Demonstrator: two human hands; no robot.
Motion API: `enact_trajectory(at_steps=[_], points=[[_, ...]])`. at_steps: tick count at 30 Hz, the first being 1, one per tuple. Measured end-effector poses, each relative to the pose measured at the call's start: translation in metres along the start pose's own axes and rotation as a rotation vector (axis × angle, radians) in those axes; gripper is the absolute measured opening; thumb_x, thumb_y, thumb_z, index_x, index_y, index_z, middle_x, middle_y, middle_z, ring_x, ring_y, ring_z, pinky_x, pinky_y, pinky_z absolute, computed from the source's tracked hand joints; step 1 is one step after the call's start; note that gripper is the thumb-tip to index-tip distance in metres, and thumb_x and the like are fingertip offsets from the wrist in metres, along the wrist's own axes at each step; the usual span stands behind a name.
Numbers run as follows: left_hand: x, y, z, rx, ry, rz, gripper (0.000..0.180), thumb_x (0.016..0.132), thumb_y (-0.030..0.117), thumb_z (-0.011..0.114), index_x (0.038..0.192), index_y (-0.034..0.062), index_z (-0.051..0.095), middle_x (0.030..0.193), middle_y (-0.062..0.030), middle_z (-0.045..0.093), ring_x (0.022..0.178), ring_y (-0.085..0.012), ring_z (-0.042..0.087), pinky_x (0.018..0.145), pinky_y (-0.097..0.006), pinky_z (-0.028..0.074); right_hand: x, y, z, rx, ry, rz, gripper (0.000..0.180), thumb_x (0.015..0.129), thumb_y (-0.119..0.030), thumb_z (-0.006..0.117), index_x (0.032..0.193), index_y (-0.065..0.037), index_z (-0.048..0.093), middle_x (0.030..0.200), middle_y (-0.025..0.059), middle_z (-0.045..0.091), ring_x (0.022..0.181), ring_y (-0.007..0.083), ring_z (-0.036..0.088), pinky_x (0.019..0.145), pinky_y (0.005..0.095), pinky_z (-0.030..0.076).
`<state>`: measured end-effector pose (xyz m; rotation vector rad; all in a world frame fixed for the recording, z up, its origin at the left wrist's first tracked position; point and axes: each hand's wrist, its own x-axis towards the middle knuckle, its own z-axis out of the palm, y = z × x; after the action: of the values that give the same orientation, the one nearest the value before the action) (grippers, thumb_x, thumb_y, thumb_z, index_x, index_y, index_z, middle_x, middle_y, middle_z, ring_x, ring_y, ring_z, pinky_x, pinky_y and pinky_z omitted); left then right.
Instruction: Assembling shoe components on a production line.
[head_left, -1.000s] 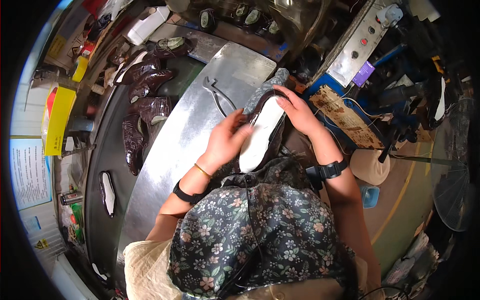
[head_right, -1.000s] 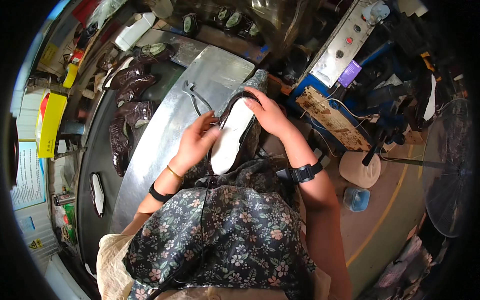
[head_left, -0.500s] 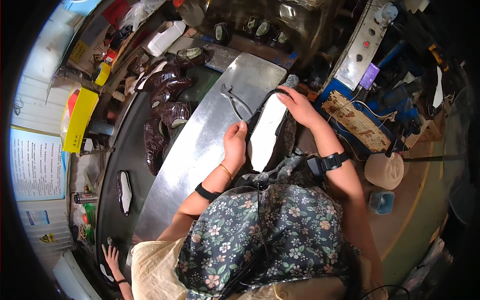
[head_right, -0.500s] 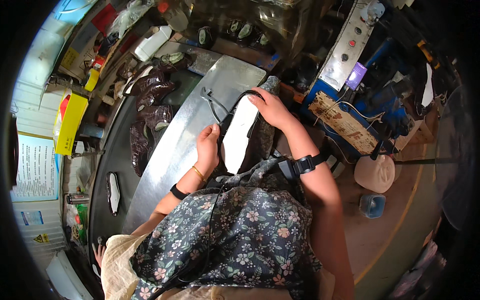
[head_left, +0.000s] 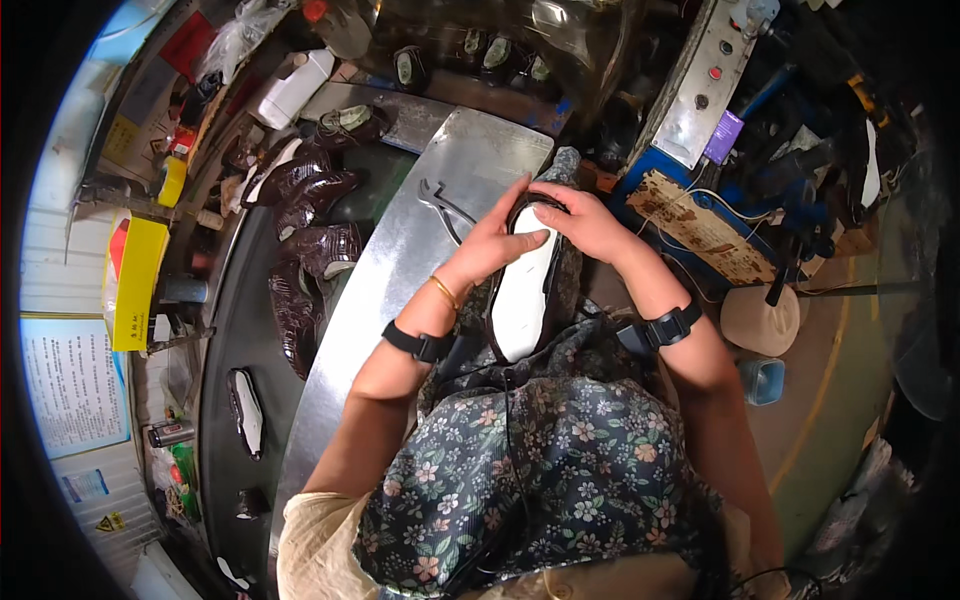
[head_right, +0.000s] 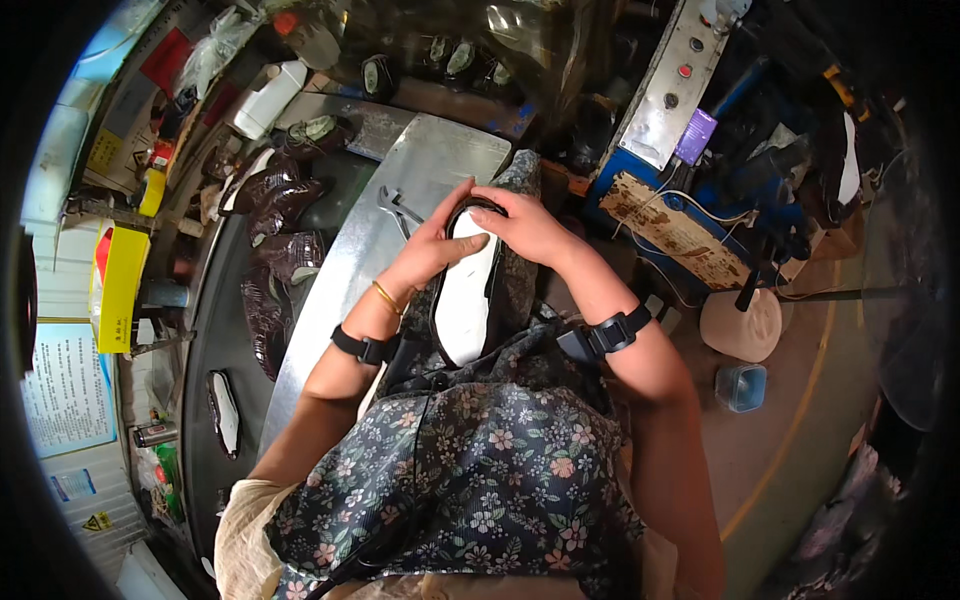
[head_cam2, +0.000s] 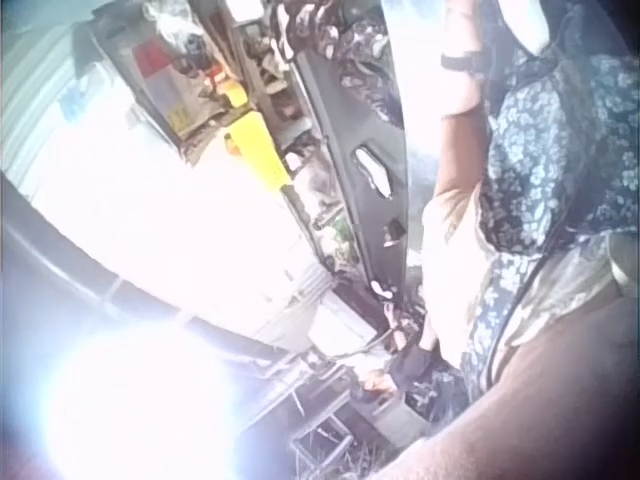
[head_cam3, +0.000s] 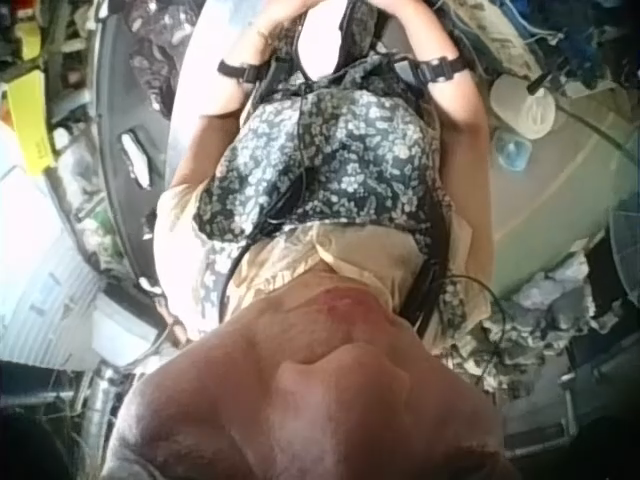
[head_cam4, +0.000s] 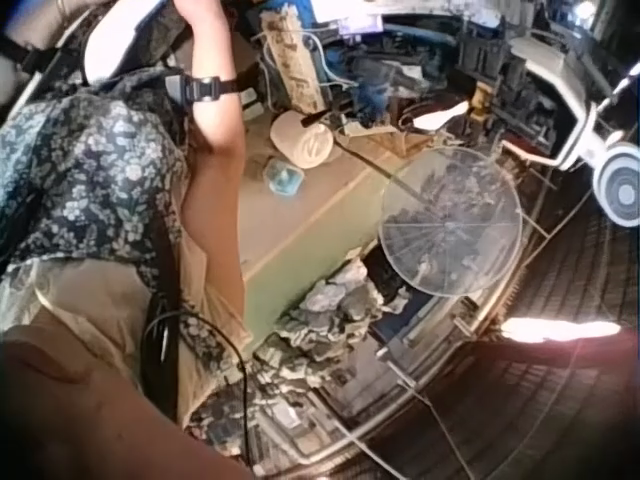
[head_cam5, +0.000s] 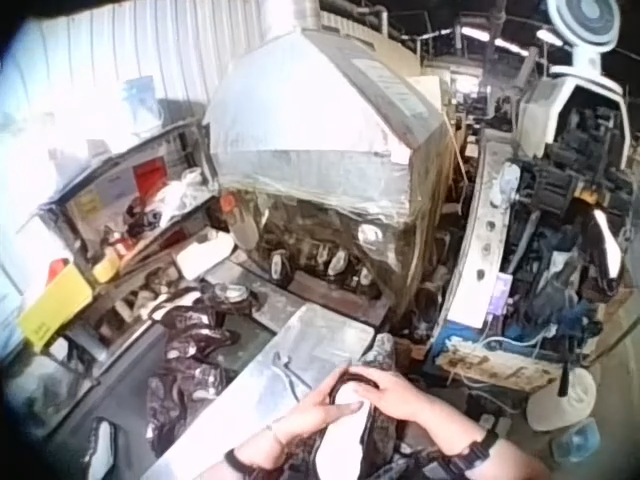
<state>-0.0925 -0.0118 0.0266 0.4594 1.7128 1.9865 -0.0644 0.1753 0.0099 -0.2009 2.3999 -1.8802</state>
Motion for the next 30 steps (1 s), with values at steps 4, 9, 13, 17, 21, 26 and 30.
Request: enact_trajectory(at_steps=[4, 9, 13, 17, 21, 26, 30], points=[[0.011, -0.023, -0.008, 0.176, -0.192, -0.034, 0.082, 0.085, 0.007, 0.072, 0.149, -0.0027, 0.022, 0.141, -0.0135, 0.043, 0.131, -0.0204, 0.040, 0.109, -0.031, 0.032, -0.002, -0.001, 0.003, -0.071, 0.046, 0.039, 0.042, 0.093, -0.019, 0.060, 0.129, 0.002, 0.054, 0.125, 0.0186, 0.062, 0.118, 0.0239, 0.058, 0.099, 0.0336, 0.043], [0.013, -0.035, -0.004, 0.294, -0.111, 0.083, 0.071, 0.085, 0.008, 0.071, 0.143, -0.0048, 0.031, 0.133, -0.0141, 0.051, 0.125, -0.0197, 0.046, 0.106, -0.031, 0.036, -0.006, 0.003, 0.011, -0.034, 0.072, 0.067, 0.041, 0.094, -0.019, 0.060, 0.128, 0.002, 0.054, 0.122, 0.0179, 0.064, 0.114, 0.0235, 0.060, 0.096, 0.0335, 0.045], [0.015, -0.016, -0.004, 0.492, -0.114, 0.033, 0.062, 0.081, 0.013, 0.075, 0.131, -0.0033, 0.043, 0.129, -0.0174, 0.055, 0.120, -0.0193, 0.051, 0.101, -0.031, 0.041, -0.035, 0.013, 0.061, 0.187, 0.546, 0.048, 0.051, 0.094, -0.026, 0.062, 0.134, 0.000, 0.046, 0.123, 0.0197, 0.060, 0.119, 0.0255, 0.056, 0.098, 0.0337, 0.043], [0.043, -0.042, -0.003, 0.377, -0.039, 0.025, 0.066, 0.078, 0.012, 0.076, 0.133, -0.0020, 0.044, 0.131, -0.0182, 0.053, 0.119, -0.0213, 0.051, 0.101, -0.032, 0.040, -0.083, 0.054, 0.070, 0.091, 0.429, 0.152, 0.027, 0.093, -0.015, 0.057, 0.114, 0.001, 0.060, 0.105, 0.0108, 0.067, 0.102, 0.0177, 0.060, 0.090, 0.0323, 0.046], [0.030, -0.025, 0.003, -0.106, -0.127, -0.200, 0.062, 0.083, 0.005, 0.069, 0.139, 0.0011, 0.042, 0.119, -0.0112, 0.059, 0.106, -0.0183, 0.057, 0.089, -0.029, 0.049, -0.086, 0.025, 0.019, 0.220, 0.163, 0.098, 0.020, 0.094, -0.001, 0.047, 0.106, 0.004, 0.062, 0.096, 0.0021, 0.067, 0.088, 0.0080, 0.058, 0.083, 0.0261, 0.047], [-0.028, -0.044, 0.002, -0.252, 0.010, -0.178, 0.054, 0.087, 0.006, 0.067, 0.136, 0.0055, 0.043, 0.113, -0.0072, 0.060, 0.100, -0.0161, 0.060, 0.087, -0.029, 0.050, -0.106, 0.065, 0.028, 0.741, 0.138, 0.329, 0.039, 0.101, -0.029, 0.048, 0.119, 0.003, 0.060, 0.109, 0.0048, 0.066, 0.101, 0.0093, 0.057, 0.089, 0.0279, 0.045], [-0.044, -0.037, 0.002, -0.133, 0.060, -0.243, 0.052, 0.089, 0.006, 0.065, 0.135, 0.0061, 0.041, 0.112, -0.0077, 0.060, 0.100, -0.0165, 0.059, 0.087, -0.029, 0.050, -0.096, 0.038, 0.090, 0.547, 0.222, 0.643, 0.068, 0.101, -0.056, 0.029, 0.119, 0.001, 0.061, 0.110, 0.0124, 0.066, 0.098, 0.0222, 0.062, 0.087, 0.0338, 0.047]])
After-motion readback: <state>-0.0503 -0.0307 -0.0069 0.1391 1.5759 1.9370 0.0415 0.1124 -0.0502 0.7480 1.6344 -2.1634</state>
